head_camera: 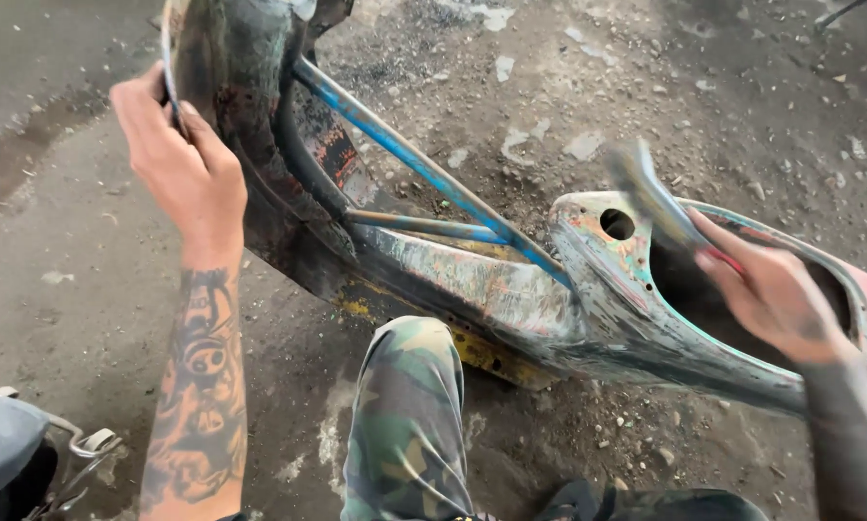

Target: Using a wire brush to clean rust and debris from a scooter frame.

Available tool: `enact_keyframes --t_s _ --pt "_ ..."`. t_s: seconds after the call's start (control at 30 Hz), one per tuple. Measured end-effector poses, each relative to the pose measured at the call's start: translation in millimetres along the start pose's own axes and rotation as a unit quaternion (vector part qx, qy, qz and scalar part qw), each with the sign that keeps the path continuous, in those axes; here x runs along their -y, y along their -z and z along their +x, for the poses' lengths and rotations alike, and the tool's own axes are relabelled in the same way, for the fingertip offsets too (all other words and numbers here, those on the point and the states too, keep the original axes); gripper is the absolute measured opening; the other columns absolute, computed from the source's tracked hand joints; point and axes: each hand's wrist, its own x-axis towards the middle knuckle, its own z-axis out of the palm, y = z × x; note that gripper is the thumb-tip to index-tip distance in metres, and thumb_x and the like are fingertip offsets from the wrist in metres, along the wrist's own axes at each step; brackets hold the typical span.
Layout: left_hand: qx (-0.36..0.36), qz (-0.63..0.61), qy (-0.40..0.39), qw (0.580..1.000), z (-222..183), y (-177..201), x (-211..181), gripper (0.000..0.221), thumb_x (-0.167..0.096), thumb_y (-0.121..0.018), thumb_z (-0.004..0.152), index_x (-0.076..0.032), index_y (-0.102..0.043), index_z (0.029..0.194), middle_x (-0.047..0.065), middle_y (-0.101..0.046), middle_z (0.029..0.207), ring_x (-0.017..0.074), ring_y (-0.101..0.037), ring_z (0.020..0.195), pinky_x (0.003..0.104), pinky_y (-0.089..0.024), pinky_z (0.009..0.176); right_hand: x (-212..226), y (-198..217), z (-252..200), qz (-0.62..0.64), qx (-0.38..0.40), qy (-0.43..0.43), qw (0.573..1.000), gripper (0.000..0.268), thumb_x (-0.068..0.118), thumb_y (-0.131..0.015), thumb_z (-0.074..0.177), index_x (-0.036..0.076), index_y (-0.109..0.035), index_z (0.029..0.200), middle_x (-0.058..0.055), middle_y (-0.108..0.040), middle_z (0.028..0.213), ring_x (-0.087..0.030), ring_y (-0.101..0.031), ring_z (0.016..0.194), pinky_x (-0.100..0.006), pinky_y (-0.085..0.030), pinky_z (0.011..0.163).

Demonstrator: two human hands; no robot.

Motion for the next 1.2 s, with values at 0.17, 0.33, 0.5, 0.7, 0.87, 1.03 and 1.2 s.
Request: enact_keyframes --t_s 0.17,0.33,0.5,0.7,0.87,1.03,1.2 --pt "0.009 -0.026 0.005 1.0 2 5 -12 0.022 0.0 -0.036 0.114 0.01 -0.05 0.129 0.02 -0.045 0.112 0.0345 -0.049 0.092 0.046 -0.047 0.079 -77 -24 -84 0.015 0.037 -0.089 0.995 0.061 0.024 -0.062 0.096 0.029 -0.056 0.157 0.005 -0.069 0.085 -0.008 -0.054 0.078 -0.024 -0.048 0.072" --pt "0.012 -0.006 -0.004 1.0 2 5 -11 0.025 -0.008 -0.035 0.117 0.009 -0.051 0.127 0.017 -0.041 0.108 0.0271 -0.029 0.076 0.043 -0.029 0.067 -48 -32 -62 0.017 0.058 -0.056 0.997 0.06 0.023 -0.061 0.094 0.025 -0.056 0.155 0.0 -0.081 0.105 -0.012 -0.077 0.096 -0.026 -0.053 0.091" --pt "0.001 0.019 0.008 1.0 3 6 -10 0.02 -0.003 -0.04 0.111 0.008 -0.052 0.123 0.018 -0.045 0.106 0.0312 -0.042 0.081 0.044 -0.038 0.071 10 -47 33 0.039 -0.018 0.116 0.992 0.048 0.017 -0.052 0.105 0.007 -0.057 0.152 -0.008 -0.074 0.1 -0.033 -0.072 0.084 -0.042 -0.048 0.076" --pt "0.015 -0.006 0.006 1.0 2 4 -3 0.024 0.009 -0.039 0.106 0.008 -0.049 0.128 0.019 -0.047 0.112 0.0344 -0.053 0.096 0.045 -0.048 0.081 30 -75 148 -0.065 0.039 0.108 0.991 0.053 0.024 -0.043 0.107 0.021 -0.05 0.159 -0.014 -0.066 0.061 -0.034 -0.053 0.041 -0.047 -0.038 0.039" --pt "0.019 0.002 0.022 1.0 1 4 -4 0.024 0.011 -0.04 0.105 0.009 -0.05 0.127 0.02 -0.047 0.111 0.0333 -0.052 0.094 0.044 -0.047 0.076 11 -43 123 0.054 0.021 0.141 0.988 0.056 0.018 -0.047 0.107 0.008 -0.042 0.161 -0.005 -0.053 0.053 -0.019 -0.042 0.04 -0.037 -0.032 0.044" --pt "0.012 0.001 0.035 0.999 1 3 -7 0.022 0.008 -0.042 0.105 0.01 -0.052 0.124 0.018 -0.046 0.109 0.0319 -0.05 0.092 0.043 -0.045 0.078 -31 1 50 0.051 0.025 0.097 0.994 0.056 0.019 -0.055 0.101 0.018 -0.051 0.156 -0.001 -0.032 0.059 -0.015 -0.027 0.049 -0.034 -0.029 0.045" --pt "0.013 0.013 0.0 1.0 2 7 -13 0.023 -0.002 -0.038 0.115 0.014 -0.051 0.126 0.021 -0.045 0.111 0.033 -0.043 0.087 0.044 -0.038 0.074 -55 1 33 -0.054 0.113 -0.03 0.992 0.057 0.032 -0.06 0.095 0.042 -0.056 0.151 -0.004 -0.042 0.058 -0.019 -0.031 0.054 -0.031 -0.035 0.053"
